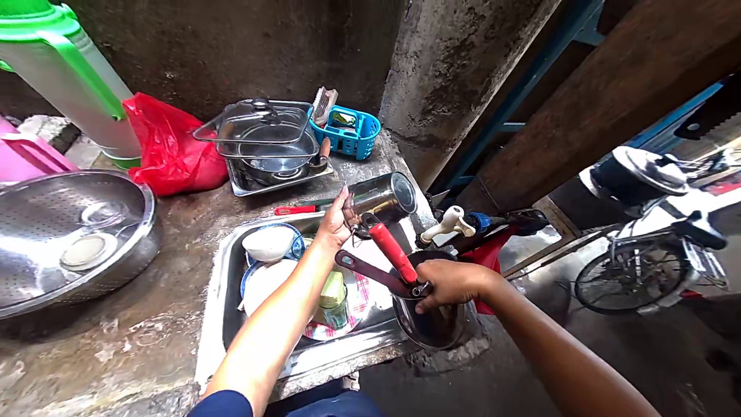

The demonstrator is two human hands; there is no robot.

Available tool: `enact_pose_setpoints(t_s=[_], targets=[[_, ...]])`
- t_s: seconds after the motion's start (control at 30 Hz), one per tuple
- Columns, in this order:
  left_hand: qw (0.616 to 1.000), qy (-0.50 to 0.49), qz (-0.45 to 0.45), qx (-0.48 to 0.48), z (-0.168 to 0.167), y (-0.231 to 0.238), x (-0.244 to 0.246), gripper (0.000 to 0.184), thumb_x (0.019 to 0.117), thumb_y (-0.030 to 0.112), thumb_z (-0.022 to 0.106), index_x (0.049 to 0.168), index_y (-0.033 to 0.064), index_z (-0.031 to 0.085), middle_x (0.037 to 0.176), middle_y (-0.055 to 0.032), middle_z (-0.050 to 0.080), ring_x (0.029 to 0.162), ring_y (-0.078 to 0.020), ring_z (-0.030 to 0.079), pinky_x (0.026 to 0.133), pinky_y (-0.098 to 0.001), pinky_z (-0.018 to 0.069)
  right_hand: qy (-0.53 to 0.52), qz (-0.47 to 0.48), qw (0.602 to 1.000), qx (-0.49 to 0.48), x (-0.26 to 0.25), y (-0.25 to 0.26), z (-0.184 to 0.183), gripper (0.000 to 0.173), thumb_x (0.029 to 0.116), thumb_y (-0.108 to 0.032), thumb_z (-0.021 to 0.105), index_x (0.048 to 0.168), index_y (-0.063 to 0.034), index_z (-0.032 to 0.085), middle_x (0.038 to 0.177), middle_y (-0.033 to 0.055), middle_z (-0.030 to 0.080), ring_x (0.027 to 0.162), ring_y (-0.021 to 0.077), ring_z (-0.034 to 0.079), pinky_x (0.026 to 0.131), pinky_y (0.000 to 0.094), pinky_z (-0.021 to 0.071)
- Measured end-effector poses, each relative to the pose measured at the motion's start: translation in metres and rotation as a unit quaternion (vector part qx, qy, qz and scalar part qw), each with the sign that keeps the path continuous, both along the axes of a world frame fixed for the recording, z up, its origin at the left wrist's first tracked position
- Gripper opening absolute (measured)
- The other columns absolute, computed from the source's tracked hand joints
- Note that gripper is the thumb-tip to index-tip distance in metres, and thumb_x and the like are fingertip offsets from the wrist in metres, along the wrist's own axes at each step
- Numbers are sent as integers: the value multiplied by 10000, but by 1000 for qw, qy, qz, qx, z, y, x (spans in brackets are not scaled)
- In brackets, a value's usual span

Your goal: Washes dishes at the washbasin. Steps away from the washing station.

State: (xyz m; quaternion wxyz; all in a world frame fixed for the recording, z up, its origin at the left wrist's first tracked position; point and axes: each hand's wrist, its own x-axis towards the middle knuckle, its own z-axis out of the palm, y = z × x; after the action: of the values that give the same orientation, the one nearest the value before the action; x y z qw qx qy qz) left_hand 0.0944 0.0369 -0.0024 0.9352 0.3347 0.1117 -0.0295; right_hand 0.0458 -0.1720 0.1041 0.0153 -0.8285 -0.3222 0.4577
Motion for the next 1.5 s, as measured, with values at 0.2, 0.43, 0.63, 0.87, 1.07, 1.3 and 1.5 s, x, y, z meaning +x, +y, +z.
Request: enact_pose_setpoints(t_s=[0.2,0.43,0.63,0.87,1.07,1.3,1.5], targets=[[813,-187,-17,552,6,9,51,331,1042,249,595,1114,-61,684,1040,-178,697,997,-229,649,970,-458,495,-112,-25,989,96,-10,-2,-58,310,949,-153,698,1062,129,639,1075,328,657,1087,499,627,948,665,450],[454,-327,-181,809,-14,8,84,187,986,98,637,1054,-49,732,1055,-252,721,1052,-434,685,941,-613,499,-127,-145,942,274,-37,-19,-151,266,914,24,637,1169,72,697,1214,239,685,1219,360,625,1085,489,455],[417,-305,-194,834,-25,2,113,182,967,31,614,1081,-37,739,1153,-243,688,1150,-439,631,981,-586,490,-182,-98,924,320,-36,-37,-149,252,860,68,647,1103,70,714,1111,232,721,1111,395,678,979,534,522],[440,-210,-130,864,-9,6,111,542,834,253,851,1265,-17,663,1350,-235,604,1319,-428,516,1084,-584,403,-103,30,986,127,-13,0,-136,344,926,73,576,1257,15,652,1238,249,663,1225,438,602,991,606,477],[480,-170,-100,855,-4,35,84,647,885,161,781,1467,38,526,1543,-219,452,1445,-427,390,1135,-616,348,-140,13,968,209,-5,-13,-172,393,853,96,631,1237,22,676,1213,244,679,1193,435,622,987,592,493],[509,-181,-88,837,-3,81,28,394,945,153,710,1319,38,659,1455,-211,545,1377,-421,469,1072,-611,397,-161,-102,945,267,0,0,-178,301,859,60,630,1153,77,691,1166,252,692,1165,407,637,1024,534,477],[518,-177,-85,832,-10,66,15,235,957,191,706,907,-38,719,1048,-226,690,1132,-414,612,991,-589,444,-128,-141,959,212,-2,9,-167,298,907,18,630,1198,73,663,1222,253,671,1233,387,604,1084,517,434]])
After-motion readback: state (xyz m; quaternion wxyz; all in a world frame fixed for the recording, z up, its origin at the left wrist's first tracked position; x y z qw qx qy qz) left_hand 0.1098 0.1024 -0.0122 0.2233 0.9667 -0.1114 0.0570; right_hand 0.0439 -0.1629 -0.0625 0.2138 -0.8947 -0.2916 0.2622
